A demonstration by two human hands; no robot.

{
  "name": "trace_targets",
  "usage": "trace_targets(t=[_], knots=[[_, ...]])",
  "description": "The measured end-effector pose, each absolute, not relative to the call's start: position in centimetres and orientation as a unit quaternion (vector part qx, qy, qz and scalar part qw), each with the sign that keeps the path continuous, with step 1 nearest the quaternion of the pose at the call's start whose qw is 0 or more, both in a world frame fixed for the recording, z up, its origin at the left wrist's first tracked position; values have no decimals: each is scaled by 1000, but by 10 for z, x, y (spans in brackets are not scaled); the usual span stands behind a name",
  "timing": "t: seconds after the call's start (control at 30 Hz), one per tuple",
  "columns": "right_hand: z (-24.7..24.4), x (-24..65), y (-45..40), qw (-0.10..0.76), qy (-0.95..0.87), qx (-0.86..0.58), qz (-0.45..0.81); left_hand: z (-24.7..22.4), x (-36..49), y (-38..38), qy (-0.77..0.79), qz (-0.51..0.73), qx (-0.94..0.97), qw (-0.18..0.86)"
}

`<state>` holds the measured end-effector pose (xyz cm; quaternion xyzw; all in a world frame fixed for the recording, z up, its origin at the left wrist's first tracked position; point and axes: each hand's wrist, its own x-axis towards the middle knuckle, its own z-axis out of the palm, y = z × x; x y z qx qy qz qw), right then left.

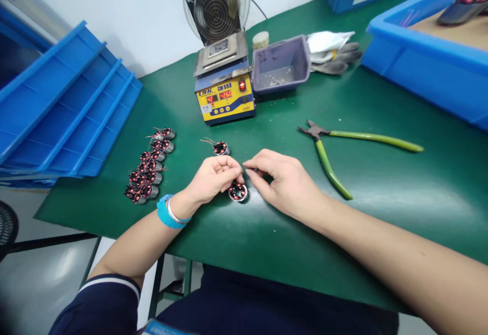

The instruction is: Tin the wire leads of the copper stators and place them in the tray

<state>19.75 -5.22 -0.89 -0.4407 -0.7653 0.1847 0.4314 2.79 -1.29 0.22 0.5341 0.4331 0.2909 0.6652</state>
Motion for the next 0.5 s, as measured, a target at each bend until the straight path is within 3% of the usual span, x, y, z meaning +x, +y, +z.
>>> trace_targets(t=[0.5], knots=[[-10,198,-52,414,-764,-450,208,1,25,-11,412,258,557,674]])
